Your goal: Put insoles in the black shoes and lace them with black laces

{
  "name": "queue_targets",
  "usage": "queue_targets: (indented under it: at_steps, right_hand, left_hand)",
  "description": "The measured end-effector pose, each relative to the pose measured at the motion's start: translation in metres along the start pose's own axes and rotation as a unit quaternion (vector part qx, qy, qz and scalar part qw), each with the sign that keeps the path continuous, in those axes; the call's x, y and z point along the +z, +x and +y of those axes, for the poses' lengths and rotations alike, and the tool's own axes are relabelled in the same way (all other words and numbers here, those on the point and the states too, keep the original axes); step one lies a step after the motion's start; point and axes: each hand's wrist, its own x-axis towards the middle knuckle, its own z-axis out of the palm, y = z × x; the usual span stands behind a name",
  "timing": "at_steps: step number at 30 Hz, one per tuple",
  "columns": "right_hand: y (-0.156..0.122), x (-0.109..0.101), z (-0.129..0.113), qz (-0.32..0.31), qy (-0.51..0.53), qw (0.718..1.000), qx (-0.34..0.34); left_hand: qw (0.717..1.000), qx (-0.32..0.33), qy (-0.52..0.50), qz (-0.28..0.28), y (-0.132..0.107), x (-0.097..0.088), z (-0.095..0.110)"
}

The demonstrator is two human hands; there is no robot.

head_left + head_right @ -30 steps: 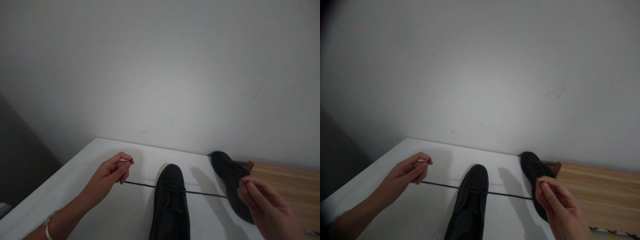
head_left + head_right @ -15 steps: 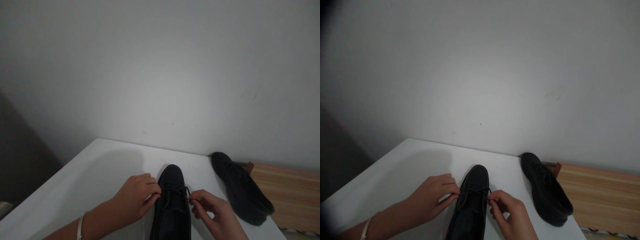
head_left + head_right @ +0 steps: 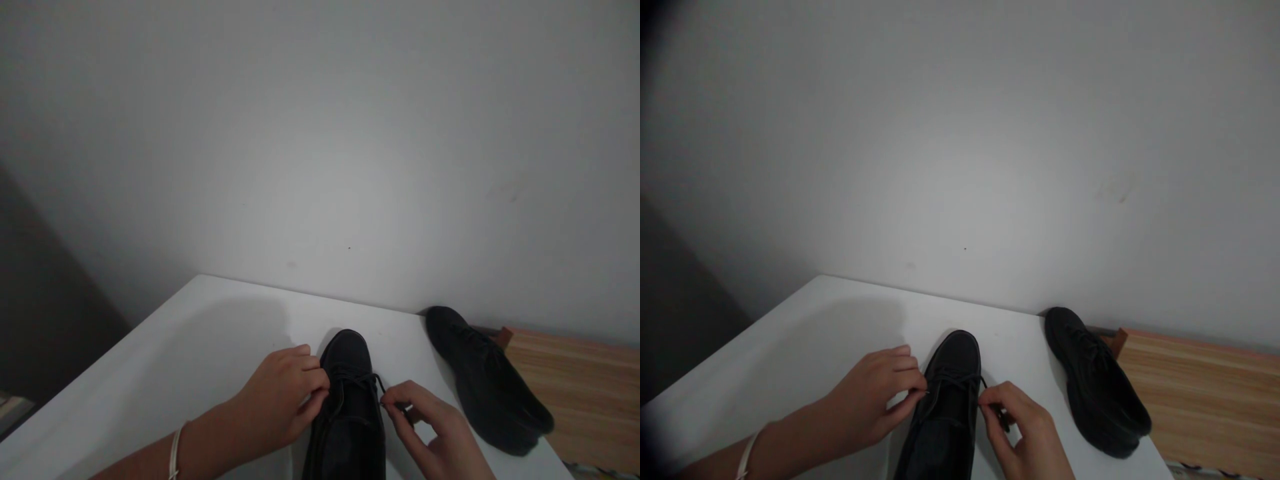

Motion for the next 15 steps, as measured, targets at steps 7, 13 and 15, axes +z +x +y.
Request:
queue_targets:
  at_steps: [7,13,15]
  right_hand:
    - [0.000,0.005,-0.001,0.063,-0.033,0.996,-0.047]
    - [-0.002,0.006,0.000,0.039,-0.028,0.998,-0.050]
    - [-0.004,0.005,-0.002,0.042,-0.019,0.998,-0.053]
  left_hand:
    - [1.000,-0.013,0.007,0.027,0.002,0.000,0.003]
    - [0.998,-0.030,-0.022,0.048,0.002,0.013,-0.002]
    - [0.998,-0.038,-0.045,0.025,0.002,0.014,-0.001]
